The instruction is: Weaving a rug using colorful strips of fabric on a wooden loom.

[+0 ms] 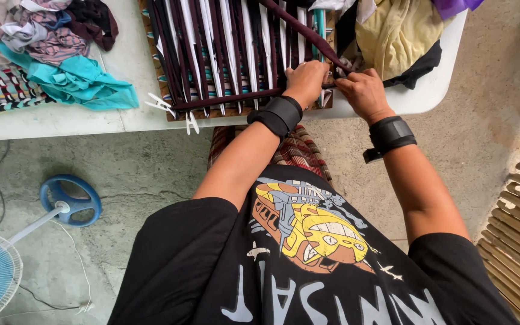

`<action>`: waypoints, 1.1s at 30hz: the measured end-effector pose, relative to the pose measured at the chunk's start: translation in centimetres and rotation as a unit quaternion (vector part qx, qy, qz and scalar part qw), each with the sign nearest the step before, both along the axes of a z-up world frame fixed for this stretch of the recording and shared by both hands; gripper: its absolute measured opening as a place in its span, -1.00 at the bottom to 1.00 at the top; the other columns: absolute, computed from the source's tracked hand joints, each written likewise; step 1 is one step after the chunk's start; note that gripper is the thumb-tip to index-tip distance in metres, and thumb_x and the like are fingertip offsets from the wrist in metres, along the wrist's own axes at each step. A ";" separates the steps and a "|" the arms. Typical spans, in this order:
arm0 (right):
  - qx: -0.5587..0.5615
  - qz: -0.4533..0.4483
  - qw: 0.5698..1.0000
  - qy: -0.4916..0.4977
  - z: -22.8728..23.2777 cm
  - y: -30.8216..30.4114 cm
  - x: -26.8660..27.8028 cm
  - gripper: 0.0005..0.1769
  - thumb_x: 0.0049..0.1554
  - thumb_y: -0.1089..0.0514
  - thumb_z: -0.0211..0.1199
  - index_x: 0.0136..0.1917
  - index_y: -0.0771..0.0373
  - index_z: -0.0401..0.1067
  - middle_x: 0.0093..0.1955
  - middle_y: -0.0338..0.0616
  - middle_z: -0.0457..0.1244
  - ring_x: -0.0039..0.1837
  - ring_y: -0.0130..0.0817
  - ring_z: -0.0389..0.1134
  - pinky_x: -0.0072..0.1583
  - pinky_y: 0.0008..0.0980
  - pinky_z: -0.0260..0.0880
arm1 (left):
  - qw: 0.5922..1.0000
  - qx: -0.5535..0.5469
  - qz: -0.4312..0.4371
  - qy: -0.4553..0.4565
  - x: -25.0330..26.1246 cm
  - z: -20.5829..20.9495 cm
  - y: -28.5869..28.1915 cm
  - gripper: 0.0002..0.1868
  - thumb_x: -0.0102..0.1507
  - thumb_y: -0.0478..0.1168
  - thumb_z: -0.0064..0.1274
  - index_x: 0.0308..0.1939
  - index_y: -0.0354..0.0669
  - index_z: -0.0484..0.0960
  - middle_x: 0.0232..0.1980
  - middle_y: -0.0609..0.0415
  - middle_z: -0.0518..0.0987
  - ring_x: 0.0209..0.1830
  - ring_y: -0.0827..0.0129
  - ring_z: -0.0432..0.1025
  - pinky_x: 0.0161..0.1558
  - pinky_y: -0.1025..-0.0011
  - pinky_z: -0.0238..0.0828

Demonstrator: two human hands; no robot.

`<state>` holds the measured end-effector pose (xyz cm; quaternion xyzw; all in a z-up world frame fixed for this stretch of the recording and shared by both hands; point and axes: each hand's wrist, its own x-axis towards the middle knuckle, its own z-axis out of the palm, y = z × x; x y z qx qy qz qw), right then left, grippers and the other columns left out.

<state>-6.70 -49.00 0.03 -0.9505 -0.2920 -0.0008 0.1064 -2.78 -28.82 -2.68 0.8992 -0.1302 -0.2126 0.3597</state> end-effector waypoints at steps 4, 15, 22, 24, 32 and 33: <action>0.012 -0.017 0.999 0.047 -2.2 -0.3 0.0 -0.91 0.19 0.16 0.36 0.00 0.07 0.58 -0.22 -0.26 0.29 -0.10 -0.24 0.34 0.06 -0.25 0.23 | 0.999 -0.011 -0.010 -0.043 0.1 -0.9 -0.7 -0.79 0.06 -0.48 0.12 -0.47 -0.02 0.59 -0.34 0.10 0.57 -0.21 0.02 0.50 -0.11 -0.17 0.18; 0.066 -0.067 0.981 0.168 0.9 0.1 0.2 -0.87 0.30 0.16 0.27 0.12 0.18 0.48 -0.04 -0.09 0.34 0.00 -0.02 0.34 0.05 -0.11 0.22 | 0.998 0.061 0.002 0.001 0.4 -1.9 -1.3 -0.78 0.13 -0.37 0.18 -0.59 -0.01 0.62 -0.55 0.08 0.57 -0.46 0.04 0.47 0.02 -0.14 0.09; 0.059 -0.037 0.988 0.139 -2.1 -1.5 1.0 -0.87 0.25 0.12 0.29 0.07 0.12 0.54 -0.05 -0.12 0.36 -0.05 -0.03 0.37 0.03 -0.14 0.28 | 0.997 0.079 0.015 -0.007 0.5 -2.7 -1.8 -0.73 0.20 -0.33 0.11 -0.61 0.03 0.63 -0.55 0.08 0.58 -0.47 0.04 0.48 0.02 -0.11 0.11; 0.006 -0.065 0.991 0.117 -3.6 -1.4 1.4 -0.87 0.25 0.06 0.33 0.04 0.09 0.57 -0.08 -0.15 0.38 -0.10 -0.06 0.38 0.00 -0.15 0.32 | 0.996 0.084 0.017 -0.014 0.5 -2.4 -1.8 -0.75 0.19 -0.32 0.11 -0.59 0.02 0.66 -0.50 0.05 0.61 -0.44 0.04 0.51 0.03 -0.09 0.15; -0.055 -0.124 0.987 0.089 0.4 2.7 2.2 -0.75 0.15 -0.04 0.43 -0.09 0.15 0.55 -0.15 -0.11 0.39 -0.17 -0.07 0.39 -0.04 -0.15 0.32 | 0.998 0.067 0.016 -0.011 0.7 -3.6 -1.8 -0.86 0.17 -0.29 0.15 -0.50 -0.11 0.71 -0.38 -0.11 0.64 -0.33 0.00 0.59 -0.20 0.09 0.51; -0.043 -0.131 0.986 0.099 0.6 3.1 2.2 -0.76 0.14 -0.04 0.43 -0.09 0.15 0.55 -0.15 -0.10 0.39 -0.16 -0.06 0.39 -0.04 -0.15 0.32 | 0.997 0.072 0.013 -0.004 0.8 -3.6 -1.8 -0.86 0.19 -0.29 0.15 -0.47 -0.14 0.71 -0.36 -0.13 0.64 -0.31 0.00 0.60 -0.25 0.12 0.55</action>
